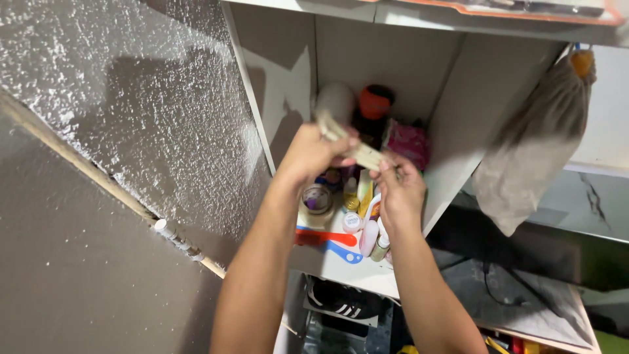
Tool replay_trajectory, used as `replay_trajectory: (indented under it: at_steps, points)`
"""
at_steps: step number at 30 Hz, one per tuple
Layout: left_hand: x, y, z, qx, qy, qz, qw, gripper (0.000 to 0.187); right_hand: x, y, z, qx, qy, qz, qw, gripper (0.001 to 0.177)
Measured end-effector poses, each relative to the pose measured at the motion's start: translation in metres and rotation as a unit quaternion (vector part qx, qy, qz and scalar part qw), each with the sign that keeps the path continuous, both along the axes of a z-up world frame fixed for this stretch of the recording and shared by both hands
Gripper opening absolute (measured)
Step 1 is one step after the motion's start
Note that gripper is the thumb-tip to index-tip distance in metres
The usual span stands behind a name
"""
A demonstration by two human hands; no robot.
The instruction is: Packing and organizing items like a monitor, tools, and accessories into a backpack and onto shelves.
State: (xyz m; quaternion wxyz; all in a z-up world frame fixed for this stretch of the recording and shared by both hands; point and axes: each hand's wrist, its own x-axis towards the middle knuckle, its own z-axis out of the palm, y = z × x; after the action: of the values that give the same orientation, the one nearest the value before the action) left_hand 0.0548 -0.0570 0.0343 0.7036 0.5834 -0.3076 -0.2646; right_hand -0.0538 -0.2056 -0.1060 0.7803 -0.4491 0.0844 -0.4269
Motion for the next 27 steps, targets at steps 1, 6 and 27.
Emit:
replay_trajectory:
  at_steps: [1,6,27]
  points:
    - [0.005,-0.010,0.010,-0.001,-0.001,-0.001,1.000,0.019,0.006,-0.005,0.005,-0.001,-0.001,-0.001,1.000,0.021]
    - [0.046,-0.079,0.032,0.020,-0.120,-0.075,0.990,0.013,0.013,0.000,0.059,0.113,-0.136,-0.029,0.984,0.039]
    - [0.142,-0.338,-0.043,0.197,-0.642,0.025,0.741,0.036,-0.073,0.037,0.051,0.076,-0.017,0.086,0.993,0.031]
